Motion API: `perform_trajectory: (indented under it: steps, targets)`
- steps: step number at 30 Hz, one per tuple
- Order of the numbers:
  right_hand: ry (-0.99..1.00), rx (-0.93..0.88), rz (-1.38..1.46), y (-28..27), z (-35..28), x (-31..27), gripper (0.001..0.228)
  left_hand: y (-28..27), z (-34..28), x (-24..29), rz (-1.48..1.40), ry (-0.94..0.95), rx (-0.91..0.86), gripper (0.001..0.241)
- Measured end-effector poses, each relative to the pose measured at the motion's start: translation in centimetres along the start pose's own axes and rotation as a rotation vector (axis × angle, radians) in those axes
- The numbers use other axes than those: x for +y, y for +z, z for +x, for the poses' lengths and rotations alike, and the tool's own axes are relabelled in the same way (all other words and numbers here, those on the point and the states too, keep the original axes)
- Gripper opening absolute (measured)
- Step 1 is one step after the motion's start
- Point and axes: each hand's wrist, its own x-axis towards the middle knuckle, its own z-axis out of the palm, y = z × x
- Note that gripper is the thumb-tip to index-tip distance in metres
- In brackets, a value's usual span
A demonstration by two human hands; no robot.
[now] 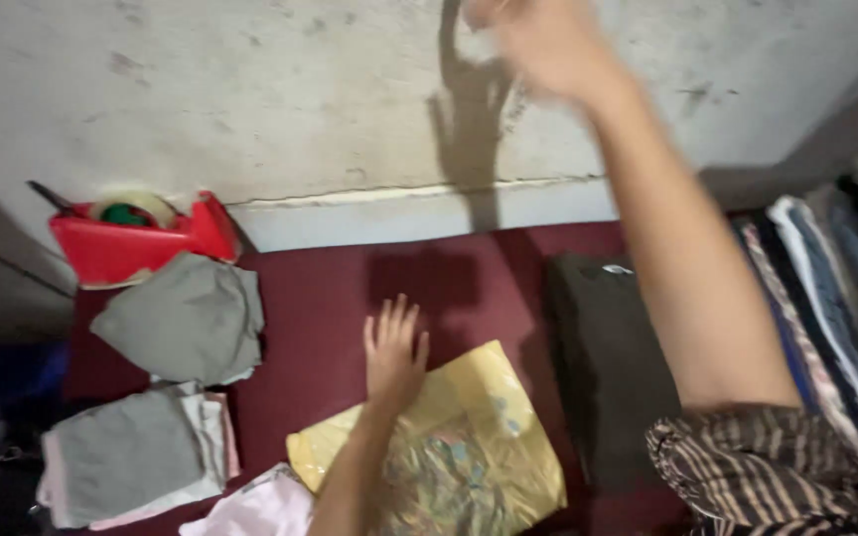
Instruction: The person folds a pair of pink underwear on a yellow plastic sheet and places it on a table. They then reach into a green laundry basket to retrieve more items and proceed to fold various pieces of clothing, including grey and white garments, stacking them neatly on the table.
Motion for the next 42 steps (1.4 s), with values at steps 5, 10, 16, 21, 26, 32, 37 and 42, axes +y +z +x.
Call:
perform_trajectory:
  steps: [5, 10, 16, 21, 26, 32, 37, 42]
  targets:
    - [-0.096, -0.045, -0.117, 6.3, -0.3, -6.2, 0.052, 0.3, -0.3, 0.3, -0.042, 0.048, 0.067, 0.053]
    - [-0.038, 0.012, -0.120, 9.6, -0.9, -5.3, 0.053, -0.8, -0.2, 0.8, -0.044, 0.058, 0.087, 0.050]
    - [-0.081, -0.026, -0.243, 11.1, -3.0, -4.1, 0.051, -1.0, -0.1, 1.1, -0.031, 0.054, 0.070, 0.049]
    - [-0.076, -0.090, -0.248, 11.8, -4.0, -3.6, 0.052, -0.7, -0.1, 1.0, -0.015, 0.057, 0.086, 0.049]
    - [-0.089, -0.115, -0.287, 12.0, -4.4, -2.9, 0.051, -0.5, -0.1, 0.9, -0.002, 0.075, 0.107, 0.048]
    - [-0.051, -0.183, -0.246, 11.9, -5.3, -3.3, 0.050, -0.5, -0.2, 0.9, -0.011, 0.074, 0.126, 0.049]
    - [0.098, -0.308, -0.127, 11.2, -6.6, -4.8, 0.052, -0.6, -0.2, 1.1, -0.024, 0.067, 0.118, 0.051]
    - [0.088, -0.275, -0.038, 11.5, -12.1, -4.5, 0.054, -0.4, -0.2, 0.9, 0.008, 0.068, 0.084, 0.053]
